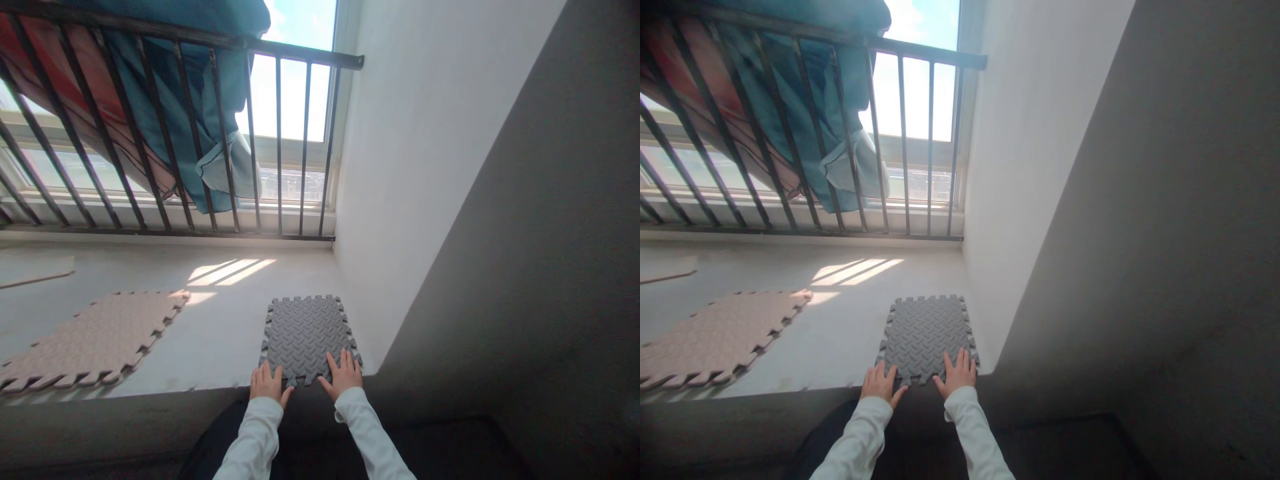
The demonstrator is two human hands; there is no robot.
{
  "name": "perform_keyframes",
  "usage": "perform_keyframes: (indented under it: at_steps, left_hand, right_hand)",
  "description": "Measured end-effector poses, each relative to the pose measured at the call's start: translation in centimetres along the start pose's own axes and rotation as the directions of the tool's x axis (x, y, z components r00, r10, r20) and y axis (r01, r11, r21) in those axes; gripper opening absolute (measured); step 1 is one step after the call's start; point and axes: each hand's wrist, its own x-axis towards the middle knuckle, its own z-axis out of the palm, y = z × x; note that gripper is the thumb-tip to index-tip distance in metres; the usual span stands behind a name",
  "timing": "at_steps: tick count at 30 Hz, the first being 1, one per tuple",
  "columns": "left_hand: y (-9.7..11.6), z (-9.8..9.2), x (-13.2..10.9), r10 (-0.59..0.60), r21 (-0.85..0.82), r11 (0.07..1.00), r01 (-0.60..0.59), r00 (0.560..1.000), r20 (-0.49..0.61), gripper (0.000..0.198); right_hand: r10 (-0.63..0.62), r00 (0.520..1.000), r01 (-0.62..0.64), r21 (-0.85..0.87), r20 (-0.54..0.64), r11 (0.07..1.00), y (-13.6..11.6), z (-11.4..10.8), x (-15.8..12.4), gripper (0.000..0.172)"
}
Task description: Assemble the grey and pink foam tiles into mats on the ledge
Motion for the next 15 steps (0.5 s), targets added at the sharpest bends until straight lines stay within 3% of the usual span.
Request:
perform_keyframes:
  at_steps: [15]
  left_hand:
    - [0.2,0.8,1.2,0.071,-0.068,0.995,-0.075,0.995,-0.064,0.041]
  right_hand:
    - [0.039,0.999,-0.039,-0.014,-0.004,0.999,0.9,-0.7,1.0,0.067]
